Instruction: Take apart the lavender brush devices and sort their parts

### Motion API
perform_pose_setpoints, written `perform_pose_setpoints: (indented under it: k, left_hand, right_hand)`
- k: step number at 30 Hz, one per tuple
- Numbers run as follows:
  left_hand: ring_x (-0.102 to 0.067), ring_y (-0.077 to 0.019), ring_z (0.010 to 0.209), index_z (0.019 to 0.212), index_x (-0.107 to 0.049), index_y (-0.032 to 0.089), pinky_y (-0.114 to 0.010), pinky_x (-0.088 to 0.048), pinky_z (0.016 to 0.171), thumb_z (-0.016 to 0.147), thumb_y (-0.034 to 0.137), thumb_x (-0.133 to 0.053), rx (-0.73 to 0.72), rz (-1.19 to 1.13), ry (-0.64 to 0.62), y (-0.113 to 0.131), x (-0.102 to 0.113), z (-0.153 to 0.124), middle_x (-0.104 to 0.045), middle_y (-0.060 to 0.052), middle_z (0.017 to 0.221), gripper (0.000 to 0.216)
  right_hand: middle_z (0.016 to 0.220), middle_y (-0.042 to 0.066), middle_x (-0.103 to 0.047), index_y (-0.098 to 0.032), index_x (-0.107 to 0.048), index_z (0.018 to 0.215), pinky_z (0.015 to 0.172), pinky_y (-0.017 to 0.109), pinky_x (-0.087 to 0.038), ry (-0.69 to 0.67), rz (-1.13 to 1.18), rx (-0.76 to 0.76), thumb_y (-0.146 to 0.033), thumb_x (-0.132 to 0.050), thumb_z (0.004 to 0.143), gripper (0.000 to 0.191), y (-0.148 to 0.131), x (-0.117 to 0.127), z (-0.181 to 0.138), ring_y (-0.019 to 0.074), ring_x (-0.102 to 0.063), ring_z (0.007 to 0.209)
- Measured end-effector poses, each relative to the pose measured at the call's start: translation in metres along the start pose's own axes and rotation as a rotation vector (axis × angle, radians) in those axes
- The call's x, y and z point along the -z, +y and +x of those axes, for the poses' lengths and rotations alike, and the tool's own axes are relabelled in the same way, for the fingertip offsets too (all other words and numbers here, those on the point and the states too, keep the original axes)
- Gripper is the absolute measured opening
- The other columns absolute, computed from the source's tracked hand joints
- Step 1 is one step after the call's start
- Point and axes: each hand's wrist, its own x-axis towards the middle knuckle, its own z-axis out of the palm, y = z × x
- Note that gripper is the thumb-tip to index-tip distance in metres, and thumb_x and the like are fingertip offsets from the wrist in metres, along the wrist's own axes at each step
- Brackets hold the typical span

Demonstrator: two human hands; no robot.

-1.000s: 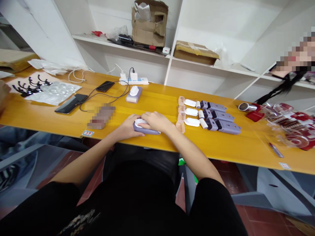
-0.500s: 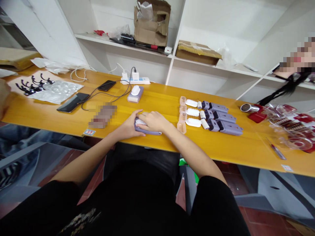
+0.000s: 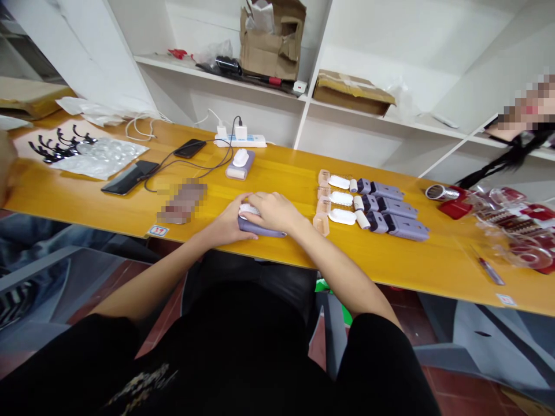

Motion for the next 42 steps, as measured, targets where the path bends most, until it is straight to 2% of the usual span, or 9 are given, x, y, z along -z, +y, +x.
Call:
perform_pose_setpoints:
  k: [6, 12, 15, 20, 24, 31, 36, 39, 42]
  left_hand:
    - [-0.060, -0.0425, 0.147, 0.176, -0.032, 0.027, -0.066, -0.046, 0.127, 0.066, 0.049, -0.108, 0.032, -0.006, -0.029, 0.004, 0.002, -0.002, -0.059, -0.019, 0.157, 0.135]
    - [-0.063, -0.0405, 0.141, 0.175, -0.035, 0.030, -0.067, -0.046, 0.127, 0.069, 0.043, -0.106, 0.048, 0.031, -0.038, 0.004, 0.003, -0.003, -0.064, -0.016, 0.147, 0.128]
    - [-0.063, -0.0403, 0.141, 0.174, -0.036, 0.030, -0.066, -0.047, 0.127, 0.071, 0.043, -0.105, 0.049, 0.046, -0.043, 0.004, 0.003, -0.004, -0.064, -0.015, 0.148, 0.125]
    - [-0.063, -0.0394, 0.140, 0.173, -0.037, 0.030, -0.065, -0.048, 0.126, 0.073, 0.044, -0.103, 0.045, 0.071, -0.049, 0.005, 0.003, -0.004, -0.065, -0.014, 0.147, 0.121]
    - [-0.063, -0.0393, 0.140, 0.173, -0.036, 0.028, -0.065, -0.048, 0.126, 0.073, 0.042, -0.103, 0.048, 0.090, -0.054, 0.006, 0.004, -0.004, -0.064, -0.015, 0.147, 0.121]
    - [-0.063, -0.0399, 0.141, 0.173, -0.037, 0.030, -0.066, -0.047, 0.127, 0.073, 0.042, -0.103, 0.042, 0.082, -0.061, 0.008, 0.004, -0.004, -0.064, -0.015, 0.149, 0.120]
    - [-0.061, -0.0413, 0.143, 0.168, -0.045, 0.030, -0.067, -0.048, 0.127, 0.072, 0.044, -0.105, -0.007, 0.095, -0.064, 0.008, 0.005, -0.002, -0.063, -0.016, 0.151, 0.114]
    - [-0.059, -0.0415, 0.146, 0.165, -0.048, 0.031, -0.067, -0.046, 0.128, 0.074, 0.043, -0.105, -0.077, 0.136, -0.042, 0.012, 0.006, -0.002, -0.062, -0.015, 0.153, 0.108]
    - [-0.057, -0.0410, 0.147, 0.165, -0.048, 0.031, -0.066, -0.045, 0.129, 0.078, 0.042, -0.103, -0.145, 0.158, 0.001, 0.016, 0.007, -0.004, -0.060, -0.015, 0.155, 0.104]
  right_hand:
    - [0.103, 0.013, -0.080, -0.018, -0.074, 0.107, 0.082, 0.038, -0.048, 0.161, 0.070, -0.003, -0.062, -0.053, 0.114, 0.049, 0.026, 0.028, -0.032, 0.0282, -0.071, 0.091]
    - [0.096, 0.011, -0.079, -0.024, -0.077, 0.109, 0.079, 0.041, -0.054, 0.370, -0.011, -0.234, -0.067, -0.060, 0.108, 0.046, 0.098, 0.065, -0.140, 0.0286, -0.073, 0.084]
    - [0.097, 0.014, -0.079, -0.023, -0.077, 0.108, 0.076, 0.042, -0.054, 0.380, -0.118, -0.359, -0.070, -0.059, 0.107, 0.050, 0.130, 0.056, -0.197, 0.0315, -0.075, 0.088]
    - [0.117, 0.019, -0.079, -0.022, -0.077, 0.114, 0.084, 0.046, -0.061, 0.159, -0.120, -0.386, -0.055, -0.053, 0.112, 0.041, 0.142, 0.006, -0.244, 0.0345, -0.077, 0.102]
    - [0.123, 0.019, -0.077, -0.023, -0.078, 0.121, 0.110, 0.054, -0.059, 0.165, -0.088, -0.397, -0.045, -0.058, 0.110, 0.032, 0.136, -0.017, -0.241, 0.0379, -0.072, 0.121]
    - [0.131, 0.023, -0.075, -0.019, -0.076, 0.135, 0.116, 0.062, -0.054, 0.272, -0.045, -0.409, -0.046, -0.060, 0.109, 0.041, 0.134, -0.014, -0.221, 0.0422, -0.067, 0.126]
    - [0.133, 0.019, -0.075, -0.024, -0.072, 0.143, 0.102, 0.058, -0.061, 0.543, 0.122, -0.474, -0.053, -0.061, 0.110, 0.046, 0.076, 0.004, -0.182, 0.0367, -0.071, 0.116]
    - [0.144, 0.018, -0.072, -0.026, -0.063, 0.157, 0.086, 0.049, -0.067, 0.478, 0.428, -0.453, -0.062, -0.066, 0.107, 0.062, 0.031, -0.001, -0.143, 0.0320, -0.074, 0.111]
    - [0.152, 0.021, -0.067, -0.024, -0.058, 0.162, 0.088, 0.051, -0.068, 0.442, 0.643, -0.512, -0.068, -0.067, 0.105, 0.073, 0.012, -0.023, -0.108, 0.0328, -0.074, 0.116]
